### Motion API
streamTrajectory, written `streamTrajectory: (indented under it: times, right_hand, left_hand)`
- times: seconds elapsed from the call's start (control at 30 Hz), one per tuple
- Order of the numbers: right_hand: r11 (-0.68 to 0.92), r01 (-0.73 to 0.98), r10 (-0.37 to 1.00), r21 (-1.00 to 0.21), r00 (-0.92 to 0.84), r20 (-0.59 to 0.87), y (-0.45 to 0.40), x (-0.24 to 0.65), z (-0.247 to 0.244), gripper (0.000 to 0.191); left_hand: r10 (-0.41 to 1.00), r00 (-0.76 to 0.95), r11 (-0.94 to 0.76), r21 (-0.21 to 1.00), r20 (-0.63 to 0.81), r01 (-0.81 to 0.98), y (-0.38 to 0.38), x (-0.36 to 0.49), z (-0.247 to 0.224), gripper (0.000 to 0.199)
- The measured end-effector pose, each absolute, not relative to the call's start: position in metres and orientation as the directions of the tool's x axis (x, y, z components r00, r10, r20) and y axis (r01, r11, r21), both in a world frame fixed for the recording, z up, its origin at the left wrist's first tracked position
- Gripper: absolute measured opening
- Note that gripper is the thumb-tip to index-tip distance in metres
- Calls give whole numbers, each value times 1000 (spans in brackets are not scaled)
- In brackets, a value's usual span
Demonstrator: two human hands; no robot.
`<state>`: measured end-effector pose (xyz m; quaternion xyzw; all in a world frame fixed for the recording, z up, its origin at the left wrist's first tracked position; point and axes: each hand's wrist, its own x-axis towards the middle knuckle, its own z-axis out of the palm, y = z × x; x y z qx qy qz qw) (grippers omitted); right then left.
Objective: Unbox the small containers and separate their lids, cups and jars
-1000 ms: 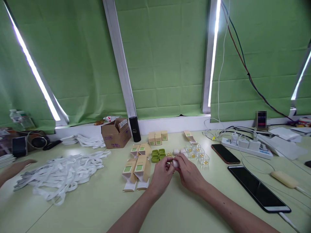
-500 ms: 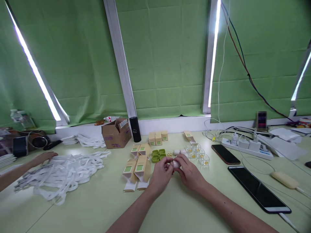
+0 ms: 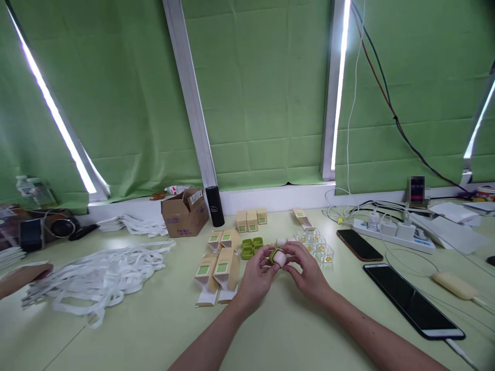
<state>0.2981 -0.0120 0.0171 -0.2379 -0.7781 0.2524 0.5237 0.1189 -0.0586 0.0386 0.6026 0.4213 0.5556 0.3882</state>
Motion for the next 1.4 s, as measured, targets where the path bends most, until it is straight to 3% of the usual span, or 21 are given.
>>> streamTrajectory:
  times: [0.1, 0.23, 0.43, 0.57, 0.8, 1.07, 1.23, 1.4]
  right_hand:
    - [806, 164, 581, -568, -399, 709, -16, 300, 21, 39]
    - [879, 300, 474, -370, -480, 738, -20, 302, 26, 48]
    - [887, 426, 399, -179, -509, 763, -21, 302, 26, 39]
    - [896, 416, 385, -154, -558, 735, -20, 302, 25, 36]
    - [884, 453, 396, -114, -597, 698, -18, 297, 21, 46]
    - [861, 452, 478, -232, -566, 671, -18, 294, 15, 44]
    - [846, 334, 533, -416, -537, 653, -17, 300, 17, 34]
    - [754, 180, 636, -632, -438, 635, -16, 301, 21, 23]
  left_hand:
    - [933, 43, -361, 928, 359, 88, -61, 120, 38, 48]
    - [928, 53, -373, 914, 369, 162, -63, 120, 38, 43]
    - [903, 75, -422, 838, 424, 346, -61, 118, 36, 37]
    - [889, 106, -443, 780, 445, 442, -61, 117, 35, 36]
    - [891, 131, -444, 779, 434, 444, -63, 123, 43, 37]
    - [914, 116, -399, 812, 388, 426, -63, 121, 45, 36]
    - [920, 137, -389, 808, 368, 443, -65, 114, 45, 37]
    - [928, 67, -351, 798, 367, 490, -68, 114, 43, 54]
